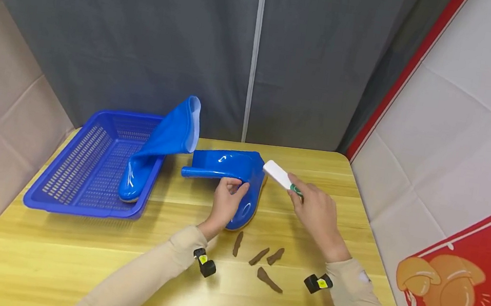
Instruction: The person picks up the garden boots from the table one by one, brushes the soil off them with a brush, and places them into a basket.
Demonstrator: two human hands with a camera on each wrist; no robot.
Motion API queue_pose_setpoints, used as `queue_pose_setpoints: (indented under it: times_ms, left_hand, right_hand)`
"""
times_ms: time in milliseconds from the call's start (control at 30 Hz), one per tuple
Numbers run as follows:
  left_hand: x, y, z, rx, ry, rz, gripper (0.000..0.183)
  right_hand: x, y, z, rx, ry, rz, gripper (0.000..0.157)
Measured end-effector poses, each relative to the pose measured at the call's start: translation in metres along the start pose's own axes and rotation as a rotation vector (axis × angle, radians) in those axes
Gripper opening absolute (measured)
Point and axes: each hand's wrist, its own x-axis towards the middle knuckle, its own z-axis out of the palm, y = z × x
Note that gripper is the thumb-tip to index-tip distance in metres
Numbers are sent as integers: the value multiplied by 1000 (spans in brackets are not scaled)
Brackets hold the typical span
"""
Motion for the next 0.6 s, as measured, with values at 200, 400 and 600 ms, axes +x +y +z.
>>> queue_pose_setpoints:
  times_ms: [200,400,600]
  left_hand:
    - [6,11,1,-217,128,-316,34]
    - [20,3,-8,-356,222,-389,36]
    - [29,11,-14,-449,163,-501,56]
  right_hand:
    - [0,-1,-2,5,-3,1,45]
    - [-1,-1,-2,11,-11,1,45]
    - [0,-3,-3,15,-8,-1,45]
